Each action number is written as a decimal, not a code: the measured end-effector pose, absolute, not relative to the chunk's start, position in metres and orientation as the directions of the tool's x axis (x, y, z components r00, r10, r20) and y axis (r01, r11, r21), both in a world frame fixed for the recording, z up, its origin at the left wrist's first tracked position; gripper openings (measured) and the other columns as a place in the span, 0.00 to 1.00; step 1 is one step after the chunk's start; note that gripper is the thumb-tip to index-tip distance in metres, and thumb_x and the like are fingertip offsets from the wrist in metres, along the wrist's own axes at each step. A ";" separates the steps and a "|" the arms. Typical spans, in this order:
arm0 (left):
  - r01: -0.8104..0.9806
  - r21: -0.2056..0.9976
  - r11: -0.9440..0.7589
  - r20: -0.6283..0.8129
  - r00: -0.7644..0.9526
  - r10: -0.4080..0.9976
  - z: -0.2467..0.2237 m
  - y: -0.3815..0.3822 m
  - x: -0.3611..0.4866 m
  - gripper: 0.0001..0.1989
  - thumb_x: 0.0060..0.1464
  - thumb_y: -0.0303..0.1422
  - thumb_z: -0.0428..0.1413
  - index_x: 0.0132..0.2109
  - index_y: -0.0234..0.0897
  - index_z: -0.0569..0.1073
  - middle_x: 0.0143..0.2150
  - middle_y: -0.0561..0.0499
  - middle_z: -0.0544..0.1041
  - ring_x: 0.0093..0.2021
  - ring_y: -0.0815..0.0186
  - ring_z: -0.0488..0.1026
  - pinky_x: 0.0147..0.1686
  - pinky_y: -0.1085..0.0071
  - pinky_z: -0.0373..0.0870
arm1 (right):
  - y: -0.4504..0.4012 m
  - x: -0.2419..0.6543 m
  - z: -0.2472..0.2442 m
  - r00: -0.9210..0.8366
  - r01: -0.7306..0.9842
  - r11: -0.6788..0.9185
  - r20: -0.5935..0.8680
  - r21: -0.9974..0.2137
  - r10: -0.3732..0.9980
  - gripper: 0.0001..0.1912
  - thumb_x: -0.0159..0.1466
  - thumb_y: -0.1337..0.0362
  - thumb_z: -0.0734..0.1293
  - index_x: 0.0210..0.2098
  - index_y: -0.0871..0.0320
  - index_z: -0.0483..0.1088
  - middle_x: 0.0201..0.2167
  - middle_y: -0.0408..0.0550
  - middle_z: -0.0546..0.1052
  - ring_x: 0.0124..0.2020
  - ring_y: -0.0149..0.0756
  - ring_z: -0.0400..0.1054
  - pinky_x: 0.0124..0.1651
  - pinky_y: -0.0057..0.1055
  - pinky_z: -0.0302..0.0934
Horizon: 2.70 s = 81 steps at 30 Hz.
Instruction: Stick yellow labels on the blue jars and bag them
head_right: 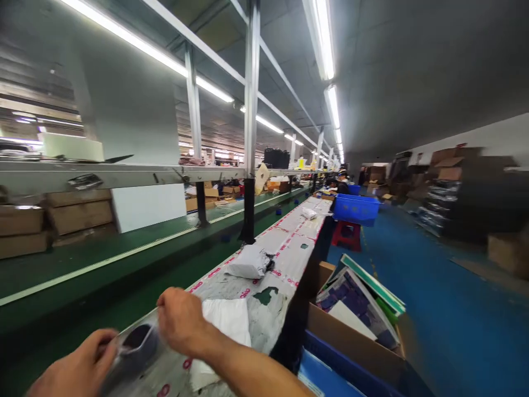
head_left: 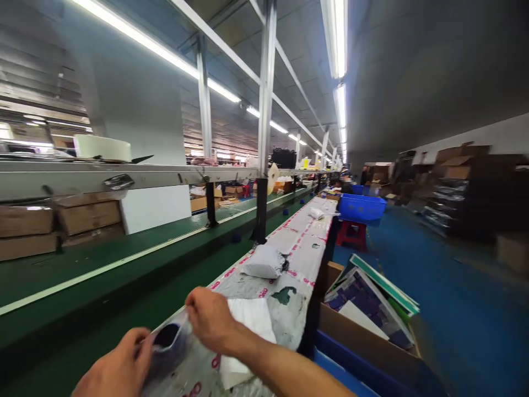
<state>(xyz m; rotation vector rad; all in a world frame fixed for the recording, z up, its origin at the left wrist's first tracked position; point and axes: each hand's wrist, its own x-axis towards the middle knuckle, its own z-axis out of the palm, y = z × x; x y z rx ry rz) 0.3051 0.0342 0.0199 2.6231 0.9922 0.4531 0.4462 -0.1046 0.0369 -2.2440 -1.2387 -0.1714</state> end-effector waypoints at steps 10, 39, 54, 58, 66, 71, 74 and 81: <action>0.482 0.318 -0.816 0.384 0.722 0.576 0.030 -0.006 0.308 0.16 0.66 0.29 0.43 0.49 0.39 0.75 0.43 0.46 0.82 0.42 0.57 0.81 0.39 0.64 0.73 | -0.137 0.464 0.023 0.562 0.824 -0.357 0.561 -0.439 0.607 0.11 0.69 0.71 0.58 0.43 0.57 0.71 0.39 0.49 0.79 0.39 0.39 0.74 0.41 0.33 0.63; 0.018 0.463 -0.886 0.623 0.704 0.340 0.011 -0.061 0.297 0.05 0.63 0.30 0.51 0.38 0.41 0.71 0.54 0.44 0.74 0.56 0.53 0.72 0.53 0.55 0.71 | -0.244 0.423 -0.052 0.528 0.849 -0.441 0.452 -0.289 0.719 0.12 0.63 0.78 0.63 0.32 0.56 0.72 0.33 0.47 0.77 0.36 0.42 0.71 0.38 0.35 0.61; -0.058 0.267 -0.962 0.351 0.936 0.041 -0.056 -0.120 0.321 0.21 0.53 0.31 0.62 0.55 0.37 0.74 0.56 0.41 0.77 0.57 0.46 0.72 0.58 0.47 0.69 | -0.262 0.435 -0.013 0.745 0.470 -0.296 0.194 -0.832 0.638 0.15 0.67 0.52 0.62 0.32 0.56 0.71 0.26 0.42 0.75 0.28 0.35 0.67 0.31 0.29 0.61; -0.054 0.290 -0.955 0.384 0.921 0.065 -0.060 -0.120 0.325 0.17 0.54 0.33 0.61 0.52 0.38 0.75 0.55 0.41 0.77 0.58 0.45 0.71 0.59 0.44 0.66 | -0.260 0.430 0.010 0.829 0.319 -0.102 0.225 -0.942 0.513 0.18 0.65 0.46 0.66 0.36 0.55 0.70 0.30 0.45 0.77 0.30 0.36 0.70 0.34 0.30 0.65; -0.007 0.962 -0.274 0.192 0.731 0.655 -0.004 -0.099 0.285 0.22 0.65 0.51 0.45 0.39 0.40 0.72 0.32 0.50 0.76 0.34 0.61 0.73 0.34 0.68 0.68 | -0.208 0.409 0.022 0.776 0.213 0.051 0.200 -0.976 0.598 0.18 0.62 0.47 0.70 0.34 0.56 0.71 0.30 0.46 0.78 0.29 0.36 0.72 0.32 0.29 0.65; 0.016 0.971 -0.237 0.174 0.630 0.757 0.024 -0.052 0.259 0.20 0.55 0.50 0.55 0.34 0.36 0.72 0.28 0.50 0.75 0.27 0.65 0.71 0.28 0.72 0.66 | -0.159 0.379 0.035 0.540 0.570 0.082 0.448 -0.818 0.712 0.11 0.70 0.56 0.64 0.36 0.55 0.72 0.29 0.42 0.76 0.29 0.32 0.70 0.32 0.26 0.64; 0.111 0.925 -0.364 0.247 0.553 0.796 0.040 -0.015 0.241 0.15 0.56 0.45 0.55 0.34 0.37 0.73 0.28 0.51 0.76 0.28 0.65 0.71 0.29 0.73 0.65 | -0.116 0.376 0.045 0.389 0.758 0.104 0.575 -0.644 0.720 0.08 0.71 0.62 0.62 0.38 0.55 0.71 0.30 0.41 0.78 0.29 0.32 0.72 0.32 0.25 0.65; 0.470 0.658 -0.588 0.439 0.394 0.807 0.043 0.051 0.229 0.06 0.58 0.34 0.54 0.34 0.40 0.74 0.29 0.53 0.77 0.29 0.63 0.72 0.31 0.71 0.57 | -0.031 0.389 0.033 0.169 0.944 0.069 0.649 -0.324 0.742 0.11 0.68 0.74 0.61 0.45 0.57 0.71 0.41 0.49 0.80 0.43 0.40 0.72 0.46 0.33 0.64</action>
